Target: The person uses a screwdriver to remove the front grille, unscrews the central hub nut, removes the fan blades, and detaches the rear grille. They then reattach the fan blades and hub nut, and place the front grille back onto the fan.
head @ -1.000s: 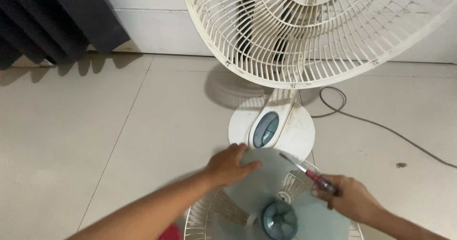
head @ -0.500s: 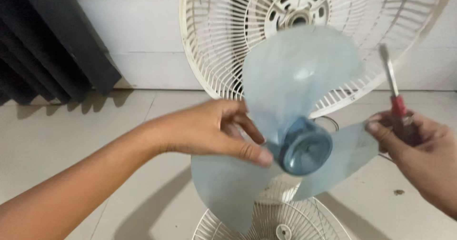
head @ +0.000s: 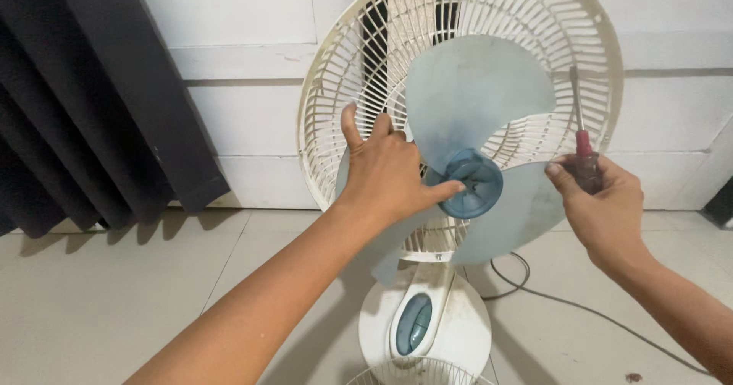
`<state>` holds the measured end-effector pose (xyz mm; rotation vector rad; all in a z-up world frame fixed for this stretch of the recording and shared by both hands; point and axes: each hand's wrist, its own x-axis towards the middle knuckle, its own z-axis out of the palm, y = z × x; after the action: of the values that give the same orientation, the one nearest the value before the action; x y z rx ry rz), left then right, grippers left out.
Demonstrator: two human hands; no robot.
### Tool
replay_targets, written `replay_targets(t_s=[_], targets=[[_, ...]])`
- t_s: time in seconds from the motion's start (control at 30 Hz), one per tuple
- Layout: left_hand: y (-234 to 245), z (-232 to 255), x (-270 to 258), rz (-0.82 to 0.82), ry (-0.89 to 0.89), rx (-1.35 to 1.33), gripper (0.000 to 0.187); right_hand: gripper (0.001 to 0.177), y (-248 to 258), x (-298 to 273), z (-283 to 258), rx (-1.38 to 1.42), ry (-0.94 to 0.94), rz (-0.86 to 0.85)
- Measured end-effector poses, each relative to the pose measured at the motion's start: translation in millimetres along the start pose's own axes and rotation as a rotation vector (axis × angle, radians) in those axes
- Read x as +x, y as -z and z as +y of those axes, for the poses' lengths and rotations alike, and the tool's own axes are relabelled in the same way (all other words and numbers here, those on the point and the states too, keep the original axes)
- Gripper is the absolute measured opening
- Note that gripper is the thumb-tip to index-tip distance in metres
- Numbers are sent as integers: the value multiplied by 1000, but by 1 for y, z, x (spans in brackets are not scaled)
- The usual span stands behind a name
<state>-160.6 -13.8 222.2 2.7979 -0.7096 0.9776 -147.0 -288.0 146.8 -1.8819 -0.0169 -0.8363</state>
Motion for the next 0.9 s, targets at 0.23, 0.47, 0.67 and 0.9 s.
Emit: replay_targets(t_s=[0.23,0.47,0.67,0.9], targets=[[-18,-26,33,-314,76,-145,61,16,-7,16,-9,-41,33,14],[-26,-31,34,-142,-32,-160,61,18,-17,14,-9,19,13,52],[-20,-28,39,-135,-47,-272,60,18,-10,21,-13,106,10,20],[-24,-38,38,-196,-106,-323,55,17,2,18,-22,-33,33,15]])
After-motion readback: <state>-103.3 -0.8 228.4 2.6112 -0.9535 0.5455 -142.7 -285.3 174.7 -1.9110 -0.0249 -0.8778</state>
